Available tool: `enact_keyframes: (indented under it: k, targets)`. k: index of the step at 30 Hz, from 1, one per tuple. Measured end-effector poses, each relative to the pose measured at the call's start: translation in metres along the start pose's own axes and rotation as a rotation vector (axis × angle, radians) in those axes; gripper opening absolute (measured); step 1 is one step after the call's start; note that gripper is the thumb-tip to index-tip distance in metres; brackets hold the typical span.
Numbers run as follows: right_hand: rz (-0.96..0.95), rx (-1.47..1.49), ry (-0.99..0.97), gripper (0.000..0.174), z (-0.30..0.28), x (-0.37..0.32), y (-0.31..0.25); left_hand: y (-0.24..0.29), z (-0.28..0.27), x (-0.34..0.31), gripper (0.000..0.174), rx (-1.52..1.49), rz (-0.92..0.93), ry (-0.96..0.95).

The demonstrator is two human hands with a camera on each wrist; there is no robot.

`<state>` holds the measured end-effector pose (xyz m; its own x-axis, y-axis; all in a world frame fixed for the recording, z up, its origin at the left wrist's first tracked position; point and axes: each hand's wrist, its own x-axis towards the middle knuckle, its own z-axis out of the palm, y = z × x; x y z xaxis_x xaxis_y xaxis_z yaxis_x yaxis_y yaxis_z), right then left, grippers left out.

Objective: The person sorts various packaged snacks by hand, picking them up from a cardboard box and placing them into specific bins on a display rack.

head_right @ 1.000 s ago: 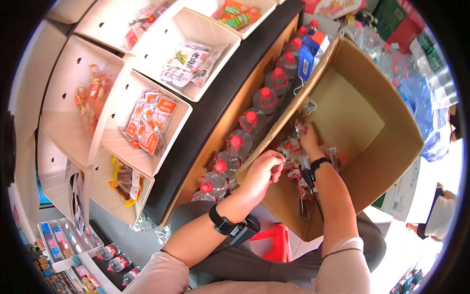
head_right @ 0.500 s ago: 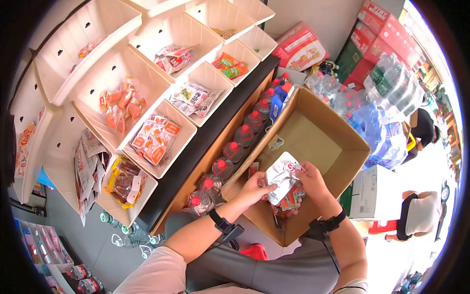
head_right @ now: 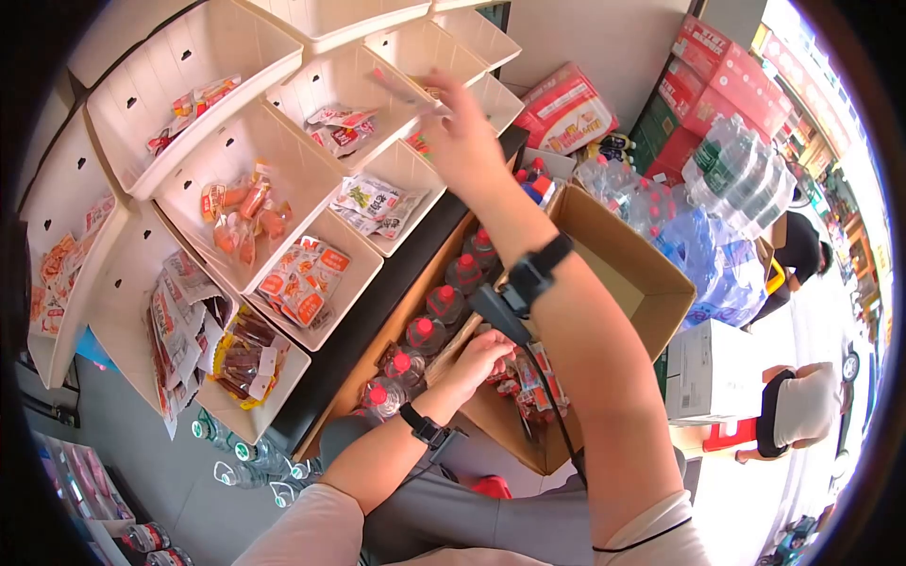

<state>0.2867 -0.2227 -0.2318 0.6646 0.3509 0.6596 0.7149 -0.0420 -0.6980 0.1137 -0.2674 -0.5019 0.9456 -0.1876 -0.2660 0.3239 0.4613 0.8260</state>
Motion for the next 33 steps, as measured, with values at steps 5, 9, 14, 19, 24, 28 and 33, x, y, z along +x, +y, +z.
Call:
enact_keyframes:
  k: [5, 9, 14, 19, 24, 28, 33]
  targets:
    - [0.114, -0.196, -0.184, 0.052, -0.017, -0.028, 0.023, 0.011, -0.002, -0.002, 0.009, -0.004, 0.001, -0.023]
    - [0.501, -0.235, -0.089, 0.038, -0.094, -0.127, 0.106, 0.008, -0.009, 0.003, 0.01, 0.038, -0.036, 0.027]
    - [0.985, -0.578, -0.161, 0.043, -0.189, -0.323, 0.203, 0.006, -0.013, -0.002, 0.011, 0.313, 0.012, 0.147]
    - [1.318, -0.488, -0.232, 0.047, -0.228, -0.484, 0.325, -0.01, -0.018, 0.003, 0.016, 0.856, 0.032, 0.114]
    - [1.28, -0.629, -0.226, 0.054, -0.178, -0.517, 0.317, -0.016, -0.017, 0.011, 0.02, 1.001, -0.139, 0.127]
    - [0.924, -0.763, -0.203, 0.07, -0.132, -0.513, 0.305, -0.032, -0.026, 0.022, 0.018, 1.016, -0.159, 0.103]
    - [1.079, -0.951, -0.508, 0.063, -0.103, -0.515, 0.291, -0.033, -0.02, 0.029, 0.019, 1.049, -0.245, 0.054]
